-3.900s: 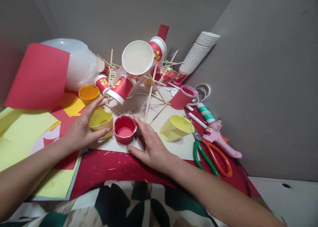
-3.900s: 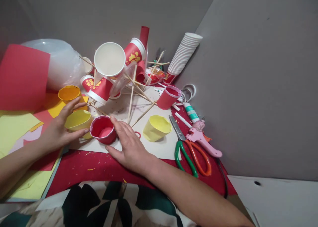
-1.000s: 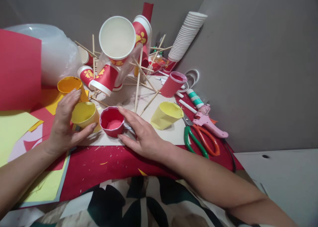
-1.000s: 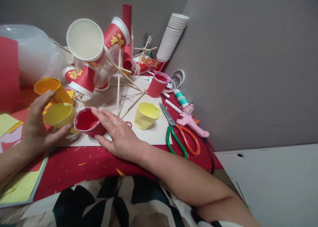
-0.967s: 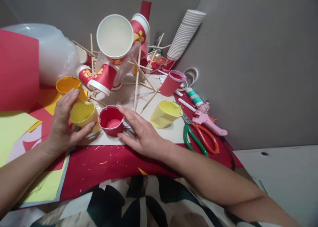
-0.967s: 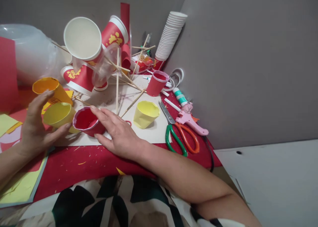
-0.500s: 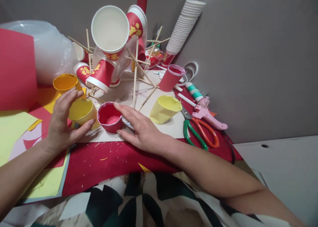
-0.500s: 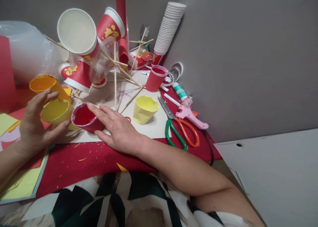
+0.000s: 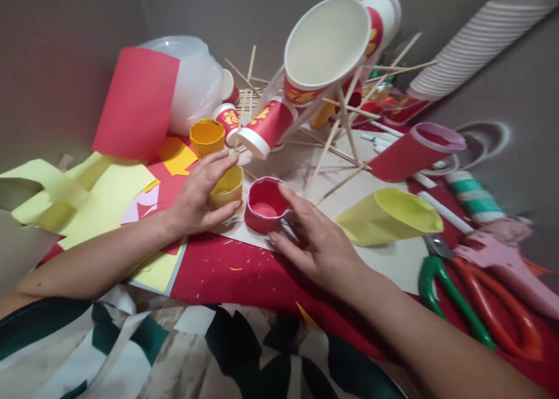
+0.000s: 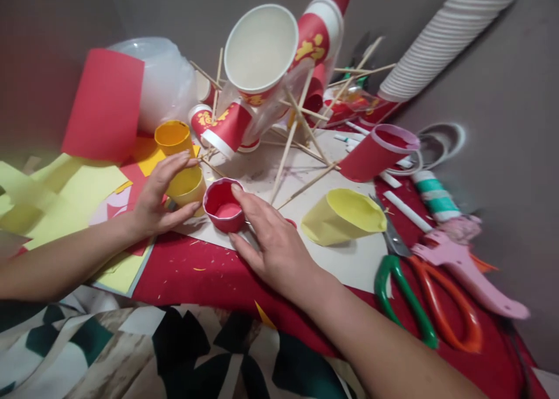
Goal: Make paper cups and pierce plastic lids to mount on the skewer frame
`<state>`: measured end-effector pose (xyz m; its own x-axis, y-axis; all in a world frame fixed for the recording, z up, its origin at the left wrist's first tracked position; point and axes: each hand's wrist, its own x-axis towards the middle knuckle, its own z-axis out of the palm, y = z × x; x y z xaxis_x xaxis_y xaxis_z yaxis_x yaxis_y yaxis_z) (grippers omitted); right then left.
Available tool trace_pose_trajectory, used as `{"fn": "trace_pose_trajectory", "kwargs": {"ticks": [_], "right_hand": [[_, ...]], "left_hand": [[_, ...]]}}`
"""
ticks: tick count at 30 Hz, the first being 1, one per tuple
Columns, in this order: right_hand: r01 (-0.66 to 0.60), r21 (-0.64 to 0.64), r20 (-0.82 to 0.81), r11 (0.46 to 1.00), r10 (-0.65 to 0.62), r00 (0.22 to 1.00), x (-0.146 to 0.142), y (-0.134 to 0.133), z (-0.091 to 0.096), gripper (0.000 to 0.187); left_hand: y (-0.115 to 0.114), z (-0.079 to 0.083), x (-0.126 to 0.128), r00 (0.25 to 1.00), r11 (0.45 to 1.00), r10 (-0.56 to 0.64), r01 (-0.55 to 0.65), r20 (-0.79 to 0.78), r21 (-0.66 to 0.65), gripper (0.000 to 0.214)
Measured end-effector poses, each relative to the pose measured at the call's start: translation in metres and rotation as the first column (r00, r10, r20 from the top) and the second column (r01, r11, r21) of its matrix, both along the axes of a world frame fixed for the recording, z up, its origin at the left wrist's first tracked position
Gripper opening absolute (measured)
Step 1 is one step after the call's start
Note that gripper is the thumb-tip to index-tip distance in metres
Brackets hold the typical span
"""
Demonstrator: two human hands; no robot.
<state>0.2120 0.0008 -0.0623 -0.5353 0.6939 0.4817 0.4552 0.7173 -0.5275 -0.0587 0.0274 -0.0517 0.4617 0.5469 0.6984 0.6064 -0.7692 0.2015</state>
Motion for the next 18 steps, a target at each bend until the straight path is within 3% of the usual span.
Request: {"fn": "trace_pose_trajectory", "kwargs": {"ticks": [18], "right_hand": [[0.034, -0.046, 0.010, 0.998, -0.034, 0.999, 0.0020, -0.0039, -0.0096, 0.083]], "left_hand": [[0.0027, -0.0025, 0.0004, 0.999, 0.999, -0.041, 0.041, 0.018, 0.006, 0.069]]}}
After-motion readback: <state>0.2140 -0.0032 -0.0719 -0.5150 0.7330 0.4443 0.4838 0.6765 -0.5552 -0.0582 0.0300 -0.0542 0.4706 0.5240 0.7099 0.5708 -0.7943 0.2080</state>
